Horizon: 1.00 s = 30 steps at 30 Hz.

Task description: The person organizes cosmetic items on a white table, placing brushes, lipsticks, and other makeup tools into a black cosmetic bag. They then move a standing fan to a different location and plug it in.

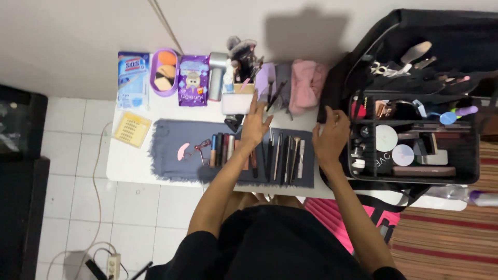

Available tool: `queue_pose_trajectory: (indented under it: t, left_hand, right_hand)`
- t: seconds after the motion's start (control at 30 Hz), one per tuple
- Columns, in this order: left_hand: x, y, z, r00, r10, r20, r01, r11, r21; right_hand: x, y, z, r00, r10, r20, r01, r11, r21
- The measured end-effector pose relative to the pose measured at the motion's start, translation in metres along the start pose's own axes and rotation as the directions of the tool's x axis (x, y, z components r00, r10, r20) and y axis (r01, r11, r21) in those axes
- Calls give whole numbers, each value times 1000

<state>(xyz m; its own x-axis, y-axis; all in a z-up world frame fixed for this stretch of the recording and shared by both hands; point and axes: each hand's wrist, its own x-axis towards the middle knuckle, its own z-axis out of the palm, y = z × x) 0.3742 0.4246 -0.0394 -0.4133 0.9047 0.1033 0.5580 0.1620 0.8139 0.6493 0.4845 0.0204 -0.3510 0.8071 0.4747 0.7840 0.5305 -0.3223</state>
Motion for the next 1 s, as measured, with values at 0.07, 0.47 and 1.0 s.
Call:
queue_pose_trajectory:
  t: [0.07, 0.47, 1.0]
  left_hand:
    - [-8, 7, -19, 996, -85, 34, 86, 996, -21]
    - [-85, -216, -264, 889, -85, -451, 277, 883, 379]
    - [-149, -320, -335, 949, -79, -304, 262, 733, 627]
  right_hand:
    - [-2, -19, 8, 999, -19, 32, 18, 998, 53]
    - [-16, -157, 75, 970, -240, 32, 218, 924, 314]
    - [-108, -260, 118, 987, 162, -9, -153, 945, 288]
